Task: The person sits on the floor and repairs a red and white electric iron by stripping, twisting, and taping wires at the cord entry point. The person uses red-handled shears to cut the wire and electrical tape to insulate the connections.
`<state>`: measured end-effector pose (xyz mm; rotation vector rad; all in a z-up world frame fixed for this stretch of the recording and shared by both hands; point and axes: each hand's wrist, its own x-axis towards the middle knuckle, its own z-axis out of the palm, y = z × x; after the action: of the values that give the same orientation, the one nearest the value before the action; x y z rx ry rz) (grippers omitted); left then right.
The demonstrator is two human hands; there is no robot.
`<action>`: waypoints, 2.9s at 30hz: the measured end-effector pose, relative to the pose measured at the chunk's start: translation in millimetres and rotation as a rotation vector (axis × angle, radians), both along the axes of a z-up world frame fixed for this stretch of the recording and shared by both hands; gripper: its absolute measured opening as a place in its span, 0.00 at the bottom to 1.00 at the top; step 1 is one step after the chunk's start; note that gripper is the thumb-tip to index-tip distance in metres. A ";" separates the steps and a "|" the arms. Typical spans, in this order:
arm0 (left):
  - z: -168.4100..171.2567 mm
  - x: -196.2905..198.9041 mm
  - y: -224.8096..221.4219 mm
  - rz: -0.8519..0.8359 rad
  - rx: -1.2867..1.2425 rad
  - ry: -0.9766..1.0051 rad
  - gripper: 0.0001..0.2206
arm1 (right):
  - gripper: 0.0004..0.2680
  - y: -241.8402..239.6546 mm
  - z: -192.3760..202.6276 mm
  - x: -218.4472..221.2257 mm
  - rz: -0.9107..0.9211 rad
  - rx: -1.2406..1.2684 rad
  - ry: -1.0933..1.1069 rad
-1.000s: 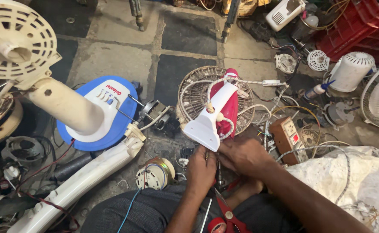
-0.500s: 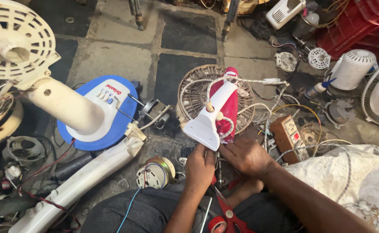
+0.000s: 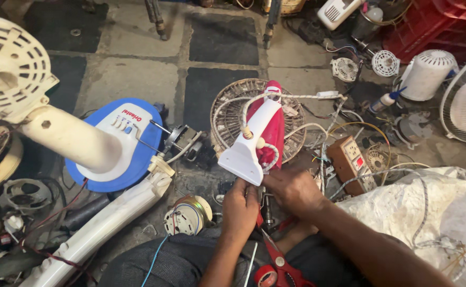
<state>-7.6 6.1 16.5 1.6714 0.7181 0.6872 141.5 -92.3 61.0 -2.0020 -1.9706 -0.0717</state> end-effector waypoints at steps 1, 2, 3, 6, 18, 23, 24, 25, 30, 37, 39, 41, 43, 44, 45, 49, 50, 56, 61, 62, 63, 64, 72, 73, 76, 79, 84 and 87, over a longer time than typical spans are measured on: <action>-0.2 -0.1 -1.0 -0.002 -0.016 -0.013 0.12 | 0.12 -3.5 -3.0 -1.9 -0.014 0.007 0.013; -0.5 -0.9 -2.9 -0.012 -0.021 0.012 0.12 | 0.12 -10.8 -6.8 -7.5 -0.092 0.087 0.113; -1.1 -0.8 -3.5 -0.013 -0.024 0.034 0.12 | 0.14 -17.2 -11.9 -14.2 -0.161 0.170 0.211; -1.8 -2.8 -4.3 0.018 0.025 0.010 0.10 | 0.12 -26.9 -34.1 -43.7 -0.621 0.168 0.805; 0.2 -0.8 -7.8 0.020 0.045 -0.074 0.09 | 0.08 -2.1 -89.3 -48.6 -0.615 0.392 2.089; 7.5 -2.0 -9.1 0.015 0.104 -0.079 0.08 | 0.07 1.2 -84.1 -50.1 -0.618 0.402 2.067; 9.4 -3.3 -9.0 0.015 0.095 -0.097 0.08 | 0.07 1.4 -79.8 -51.0 -0.582 0.390 2.066; 11.5 -3.9 -8.1 0.016 0.088 -0.117 0.08 | 0.07 3.0 -75.0 -51.9 -0.543 0.378 2.065; 19.2 -3.3 -6.3 0.048 0.073 -0.097 0.11 | 0.10 3.4 -58.1 -42.7 -0.526 0.311 2.328; 21.6 -5.7 -4.4 0.024 -0.025 -0.071 0.10 | 0.11 18.8 -72.6 -36.7 -0.543 0.313 2.461; 18.3 -6.5 -3.6 0.023 0.004 -0.074 0.10 | 0.12 16.0 -74.6 -38.1 -0.448 0.261 2.500; 16.0 -6.5 -2.5 0.016 -0.003 -0.101 0.10 | 0.12 14.0 -74.7 -40.0 -0.378 0.231 2.540; 14.9 -8.0 -0.1 0.009 -0.049 -0.144 0.10 | 0.13 13.9 -75.6 -43.7 -0.338 0.215 2.587; 14.5 -9.0 1.0 0.007 -0.010 -0.094 0.10 | 0.13 15.0 -77.1 -43.8 -0.347 0.239 2.582; 14.5 -10.0 1.9 0.005 0.028 -0.042 0.10 | 0.13 15.9 -78.9 -42.0 -0.355 0.261 2.577; 16.5 -12.5 4.1 -0.014 0.115 0.033 0.10 | 0.14 23.4 -95.4 -32.3 -0.543 0.207 2.613; 17.1 -12.6 3.8 -0.005 0.120 0.042 0.09 | 0.13 21.2 -100.4 -30.9 -0.571 0.198 2.592; 22.6 -15.3 10.0 0.043 0.182 0.085 0.07 | 0.10 16.5 -121.6 -25.4 -0.391 0.144 2.587; 24.2 -17.9 16.1 0.058 0.145 0.135 0.08 | 0.10 17.1 -119.5 -18.9 -0.325 0.012 2.572; 23.9 -19.5 16.9 0.054 0.124 0.123 0.08 | 0.09 18.3 -118.2 -19.4 -0.318 -0.003 2.578; 23.5 -19.4 17.9 0.047 0.102 0.109 0.08 | 0.09 19.6 -116.5 -19.5 -0.312 -0.015 2.582; 23.1 -18.9 18.3 0.041 0.080 0.094 0.08 | 0.09 20.9 -114.8 -20.3 -0.305 -0.028 2.585; 20.9 -16.8 22.2 0.099 -0.125 0.153 0.08 | 0.08 31.8 -111.8 -33.0 -0.224 0.026 2.690; 20.1 -19.8 23.9 0.088 -0.039 0.158 0.08 | 0.08 32.3 -112.6 -32.3 -0.250 0.037 2.728; 16.0 -21.9 28.5 0.082 -0.031 0.156 0.07 | 0.06 33.2 -113.3 -28.8 -0.241 0.010 2.692; 11.0 -18.9 27.8 0.066 -0.264 0.076 0.06 | 0.05 31.4 -111.1 -23.5 -0.249 -0.022 2.639; 5.0 -20.9 21.7 0.122 -0.516 0.077 0.06 | 0.06 33.3 -107.6 -24.5 -0.327 -0.038 2.587; 3.1 -19.8 20.0 0.154 -0.583 0.006 0.05 | 0.06 34.8 -106.1 -29.5 -0.328 -0.018 2.613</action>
<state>-27.3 26.1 19.6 1.0925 0.9522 0.5127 112.1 -57.5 -45.1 -0.6355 0.1541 1.4564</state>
